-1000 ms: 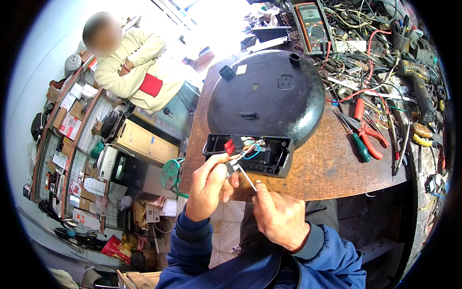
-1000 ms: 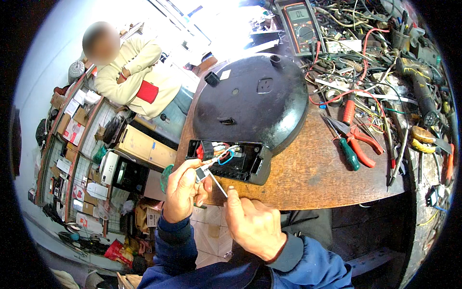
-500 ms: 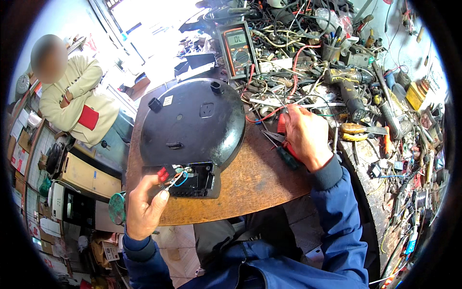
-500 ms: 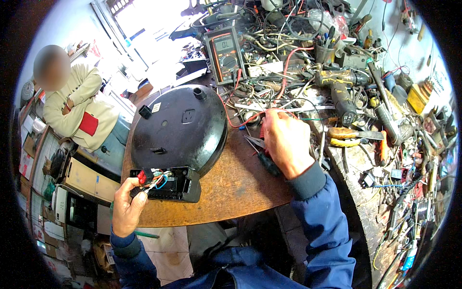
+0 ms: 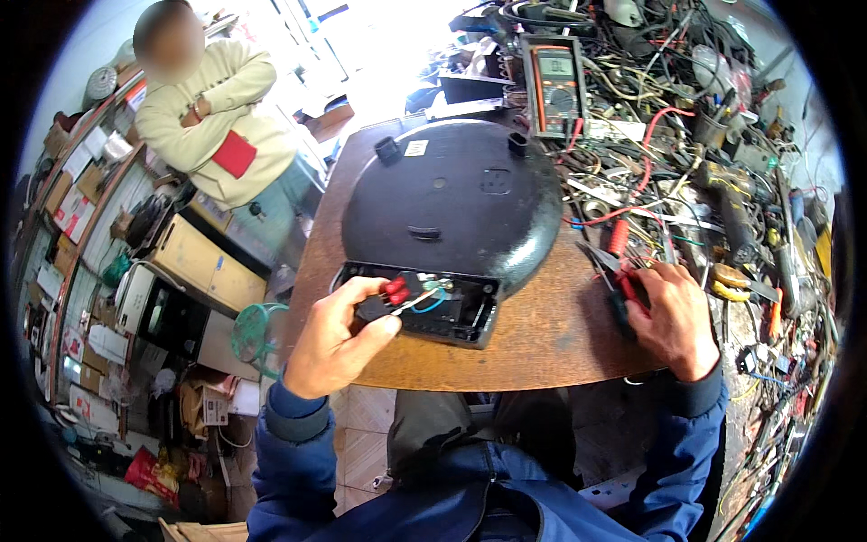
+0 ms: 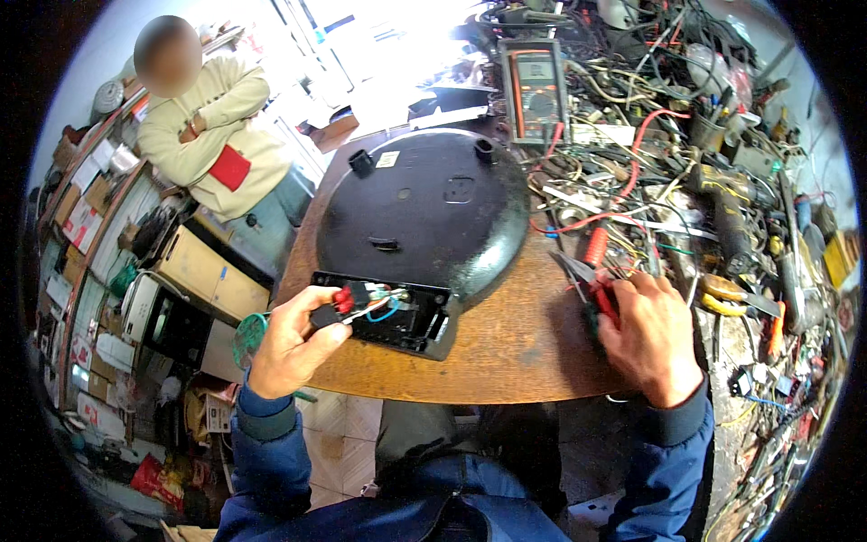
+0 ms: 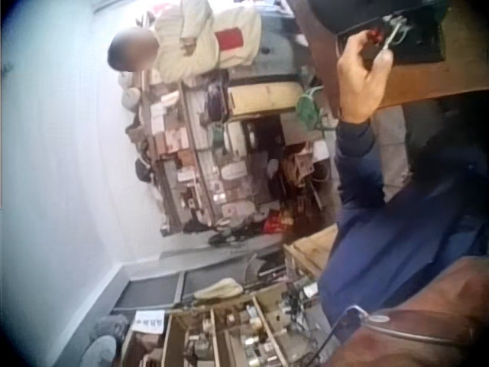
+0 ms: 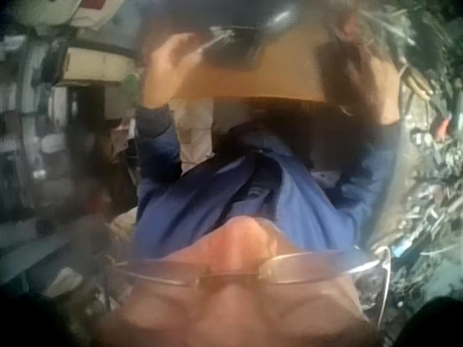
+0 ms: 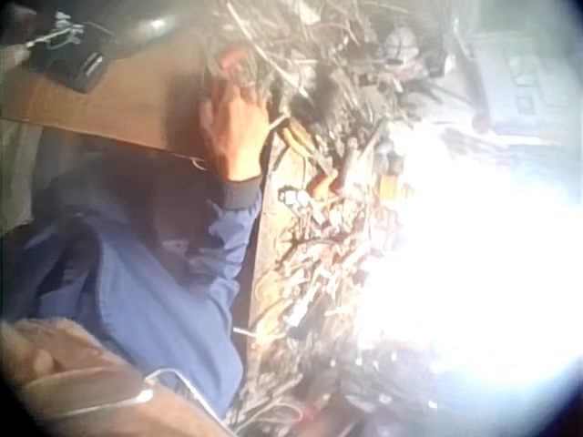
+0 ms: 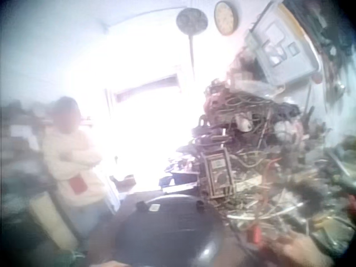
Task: The person repairs a small electronic device by manipulating wires and components inside a black casing. They use a screwdriver to adjust connections and a multimeter to test the circuit.
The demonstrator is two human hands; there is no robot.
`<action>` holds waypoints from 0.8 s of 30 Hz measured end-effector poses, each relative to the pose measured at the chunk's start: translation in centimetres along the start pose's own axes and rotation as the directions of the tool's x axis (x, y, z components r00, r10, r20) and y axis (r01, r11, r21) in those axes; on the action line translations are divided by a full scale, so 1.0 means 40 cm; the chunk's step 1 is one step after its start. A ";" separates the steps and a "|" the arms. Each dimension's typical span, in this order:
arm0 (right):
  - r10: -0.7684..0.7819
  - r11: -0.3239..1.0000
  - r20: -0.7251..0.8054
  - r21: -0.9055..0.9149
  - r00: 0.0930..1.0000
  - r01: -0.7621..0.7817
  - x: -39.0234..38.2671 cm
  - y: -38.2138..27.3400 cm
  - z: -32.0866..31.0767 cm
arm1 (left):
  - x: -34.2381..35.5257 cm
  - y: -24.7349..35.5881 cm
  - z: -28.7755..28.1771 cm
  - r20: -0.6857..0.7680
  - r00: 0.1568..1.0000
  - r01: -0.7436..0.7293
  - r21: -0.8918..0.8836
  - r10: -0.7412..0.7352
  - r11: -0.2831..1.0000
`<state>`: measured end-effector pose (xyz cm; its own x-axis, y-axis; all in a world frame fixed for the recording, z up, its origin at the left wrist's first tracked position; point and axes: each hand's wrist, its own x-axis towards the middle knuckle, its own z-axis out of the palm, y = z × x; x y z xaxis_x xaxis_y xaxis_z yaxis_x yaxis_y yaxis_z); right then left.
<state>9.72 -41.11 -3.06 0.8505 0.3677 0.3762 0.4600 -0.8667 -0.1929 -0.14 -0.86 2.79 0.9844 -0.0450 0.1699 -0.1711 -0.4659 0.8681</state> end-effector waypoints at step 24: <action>0.076 0.986 -0.054 -0.148 0.996 -0.083 0.012 0.021 0.009 | 0.009 0.034 0.057 -0.295 0.954 0.120 0.238 -0.046 0.964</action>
<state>10.59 -41.53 -3.35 0.8678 0.2820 0.4091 0.3450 -0.9345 -0.0877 0.08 -3.51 2.96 0.9356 0.2389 0.2598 -0.0376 -0.6645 0.7464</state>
